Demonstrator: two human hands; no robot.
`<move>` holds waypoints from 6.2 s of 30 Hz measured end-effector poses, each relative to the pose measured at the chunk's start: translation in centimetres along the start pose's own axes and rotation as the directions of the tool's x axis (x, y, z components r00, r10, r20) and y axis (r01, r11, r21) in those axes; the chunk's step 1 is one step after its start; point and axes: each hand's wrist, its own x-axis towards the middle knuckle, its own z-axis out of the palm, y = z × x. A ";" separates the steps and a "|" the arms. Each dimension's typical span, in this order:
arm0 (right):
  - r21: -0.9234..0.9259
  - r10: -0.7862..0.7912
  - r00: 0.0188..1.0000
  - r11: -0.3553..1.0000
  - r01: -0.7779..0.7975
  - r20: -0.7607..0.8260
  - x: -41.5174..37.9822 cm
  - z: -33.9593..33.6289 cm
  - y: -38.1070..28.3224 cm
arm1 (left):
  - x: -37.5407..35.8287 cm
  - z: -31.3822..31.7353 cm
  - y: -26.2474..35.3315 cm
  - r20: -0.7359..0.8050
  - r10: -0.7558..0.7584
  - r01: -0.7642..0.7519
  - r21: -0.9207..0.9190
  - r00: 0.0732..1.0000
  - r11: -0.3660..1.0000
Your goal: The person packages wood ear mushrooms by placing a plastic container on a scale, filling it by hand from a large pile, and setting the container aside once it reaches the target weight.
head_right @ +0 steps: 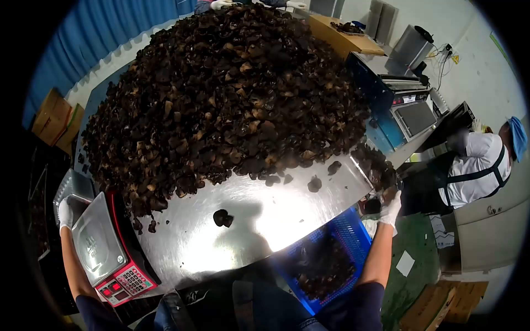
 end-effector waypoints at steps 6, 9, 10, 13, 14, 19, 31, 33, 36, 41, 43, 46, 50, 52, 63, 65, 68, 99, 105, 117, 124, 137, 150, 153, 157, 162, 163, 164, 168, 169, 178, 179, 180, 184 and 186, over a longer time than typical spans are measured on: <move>-0.006 0.028 0.995 1.000 -0.029 -0.095 1.9 -0.1 0.1 | 1.6 0.1 -0.1 -0.094 -0.117 0.102 -0.152 0.989 0.983; 0.029 0.151 0.987 0.988 -0.153 0.057 3.4 -2.5 -0.2 | 1.0 -0.7 1.7 -0.001 -0.167 0.155 -0.371 0.986 0.916; -0.199 0.117 0.973 0.967 -0.157 -0.198 -1.1 1.2 -2.5 | 1.4 0.2 -1.3 -0.145 0.127 -0.127 0.012 0.981 0.992; -0.932 -0.726 0.676 0.147 0.331 0.125 -2.0 3.1 -2.7 | 0.6 -1.0 1.0 -0.004 0.320 -0.286 0.438 0.947 0.852; -0.886 -0.736 0.622 0.067 0.460 0.268 -6.3 8.6 -4.0 | 0.8 -0.9 0.6 -0.031 0.345 -0.303 0.408 0.938 0.861; -0.670 -0.435 0.520 -0.344 0.658 0.735 -9.5 21.9 -2.1 | 1.4 -1.0 -0.2 -0.030 0.307 -0.254 0.487 0.951 0.836; -0.567 -0.379 0.451 -0.293 0.770 0.808 -15.0 22.9 -2.8 | 1.0 -0.9 -1.2 -0.081 0.371 -0.322 0.350 0.925 0.880; -0.564 -0.206 0.527 -0.379 0.734 0.824 -18.0 18.5 -6.3 | 2.2 0.2 -5.8 -0.057 0.311 -0.253 0.455 0.949 0.854; -0.669 0.085 0.694 -0.206 0.714 0.715 -21.5 13.0 -11.4 | 2.8 1.5 -7.4 -0.106 0.298 -0.240 0.372 0.949 0.897; -0.822 0.133 0.824 -0.090 0.563 0.550 -19.1 10.6 -11.7 | 2.3 -0.4 -3.6 0.029 0.246 -0.217 0.578 0.969 0.787; -0.801 -0.163 0.791 0.002 0.598 0.590 -15.1 10.7 -9.8 | 2.5 -0.6 -3.1 0.014 0.247 -0.209 0.580 0.969 0.787; -0.848 -0.296 0.795 -0.183 0.497 0.530 -9.4 13.2 -8.0 | 2.7 -0.8 -2.6 -0.027 0.248 -0.186 0.584 0.968 0.790; -0.866 -0.018 0.925 -0.358 0.348 0.379 -6.9 15.6 -7.8 | 2.7 -1.5 -1.8 -0.160 0.216 -0.158 0.316 0.963 0.936; -0.817 -0.022 0.931 -0.488 0.308 0.364 -6.8 16.2 -7.4 | 0.5 -4.5 1.4 -0.067 0.083 -0.062 0.271 0.994 0.961; -0.771 -0.117 0.823 0.296 0.564 0.557 -15.3 16.9 -5.8 | -20.7 -3.9 23.5 -0.107 0.414 -0.277 0.591 0.904 0.757; -0.796 0.024 0.836 0.322 0.513 0.549 -20.3 19.7 -4.6 | -23.3 -3.8 25.3 -0.073 0.295 -0.215 0.522 0.953 0.826; -0.610 0.151 0.691 0.626 0.486 0.706 -26.2 22.7 -0.2 | -23.9 -3.3 25.8 -0.091 0.366 -0.254 0.565 0.926 0.785; -0.335 -0.384 0.324 0.039 0.941 0.864 -31.3 28.4 5.5 | -26.8 12.4 47.4 0.137 0.608 -0.502 -0.439 0.782 0.745; -0.726 -0.353 0.669 -0.044 0.687 0.654 -16.9 26.2 8.1 | -27.0 11.6 46.1 0.146 0.581 -0.508 -0.346 0.801 0.789; -0.280 -0.026 0.310 0.363 0.889 0.950 -41.3 32.8 15.1 | -29.3 12.4 47.1 0.098 0.417 -0.355 -0.370 0.904 0.858; 0.017 -0.331 -0.019 -0.007 1.000 0.943 -38.2 32.2 6.3 | -28.5 11.1 44.0 0.060 0.377 -0.339 -0.323 0.924 0.884; -0.454 0.407 0.442 -0.072 0.888 0.799 -33.8 12.1 -5.0 | -29.2 8.6 48.4 0.084 0.703 -0.509 -0.630 0.707 0.587; -0.582 -0.167 0.577 0.026 0.813 0.799 -31.6 29.9 12.9 | -24.9 20.9 56.2 -0.190 0.860 -0.871 0.045 0.473 0.489; -0.263 -0.301 0.312 0.193 0.945 0.901 -37.1 32.6 18.0 | -23.1 16.7 52.8 -0.048 0.775 -0.761 0.157 0.630 0.629; -0.268 -0.136 0.309 0.257 0.929 0.941 -42.1 34.2 16.5 | -22.6 14.9 49.9 0.013 0.745 -0.716 0.291 0.667 0.635; -0.238 -0.094 0.300 0.407 0.882 0.949 -42.1 30.1 9.0 | -22.9 12.7 48.9 -0.030 0.703 -0.698 0.095 0.710 0.709; -0.190 -0.241 0.267 0.301 0.934 0.933 -41.3 28.6 8.1 | -23.0 12.7 49.0 -0.033 0.703 -0.699 0.089 0.710 0.710; -0.151 -0.376 0.213 0.186 0.971 0.902 -40.3 27.0 7.4 | -23.2 12.6 49.2 -0.095 0.705 -0.706 0.029 0.703 0.707; -0.472 -0.127 0.456 -0.160 0.867 0.881 -35.2 20.6 7.0 | -25.8 12.4 52.4 -0.162 0.795 -0.784 -0.364 0.584 0.502; -0.469 -0.020 0.477 -0.224 0.854 0.879 -34.9 19.3 6.9 | -26.6 12.4 53.4 -0.121 0.844 -0.721 -0.592 0.522 0.361; -0.632 -0.246 0.592 -0.140 0.762 0.767 -31.7 13.1 1.8 | -31.6 17.3 58.3 0.029 0.989 -0.970 -0.195 0.143 0.146; -0.549 -0.200 0.532 -0.035 0.835 0.823 -32.4 16.1 2.8 | -31.5 18.5 58.7 0.052 0.985 -0.986 0.039 0.164 0.162; -0.474 -0.188 0.463 -0.014 0.880 0.866 -32.7 19.1 4.3 | -31.0 18.9 59.3 0.120 0.954 -0.956 -0.071 0.275 0.284; -0.248 -0.150 0.238 -0.049 0.968 0.960 -31.9 27.9 9.1 | -26.5 20.8 59.2 0.037 0.899 -0.899 0.038 0.437 0.436; -0.229 -0.055 0.226 -0.052 0.972 0.973 -31.1 28.9 10.5 | -25.1 19.6 58.0 -0.029 0.879 -0.876 0.073 0.475 0.476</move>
